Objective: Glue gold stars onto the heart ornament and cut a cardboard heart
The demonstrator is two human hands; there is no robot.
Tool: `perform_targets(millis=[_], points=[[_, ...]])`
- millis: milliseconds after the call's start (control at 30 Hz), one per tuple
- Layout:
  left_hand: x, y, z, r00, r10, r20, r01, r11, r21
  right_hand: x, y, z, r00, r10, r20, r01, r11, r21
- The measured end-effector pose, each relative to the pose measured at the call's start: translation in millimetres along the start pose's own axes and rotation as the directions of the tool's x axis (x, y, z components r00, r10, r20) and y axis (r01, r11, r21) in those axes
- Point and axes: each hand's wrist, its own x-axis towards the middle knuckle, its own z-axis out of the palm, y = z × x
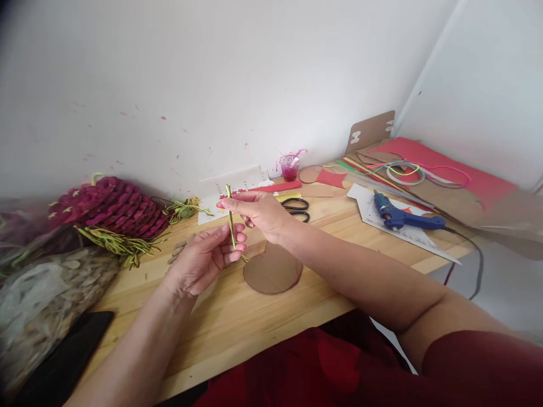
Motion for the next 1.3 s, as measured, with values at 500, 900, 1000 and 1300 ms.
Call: perform_targets(millis=[500, 900, 1000, 1300], points=[[1.1, 0.4, -1.7, 0.982, 0.129, -0.14, -0.112, 0.986, 0.126, 6.6, 10.2, -5.5, 0.981, 0.175, 0.086, -0.184, 0.977, 0.112], [3.6, 0.3, -7.8, 0.931, 0.31, -0.192, -0.237, 0.915, 0.326, 5.8, 8.5, -5.3, 0.989, 0.149, 0.016, -0.144, 0.976, -0.164], [4.1, -0.1, -7.4, 0.917, 0.344, -0.2, -0.252, 0.891, 0.379, 5.8, 8.3, -4.2, 0.992, 0.123, -0.026, -0.126, 0.971, -0.205], [4.8, 1.3, -8.4, 0.897, 0.382, -0.224, -0.267, 0.87, 0.415, 8.6, 7.0, -6.2, 0.988, 0.12, -0.102, -0.144, 0.951, -0.273]])
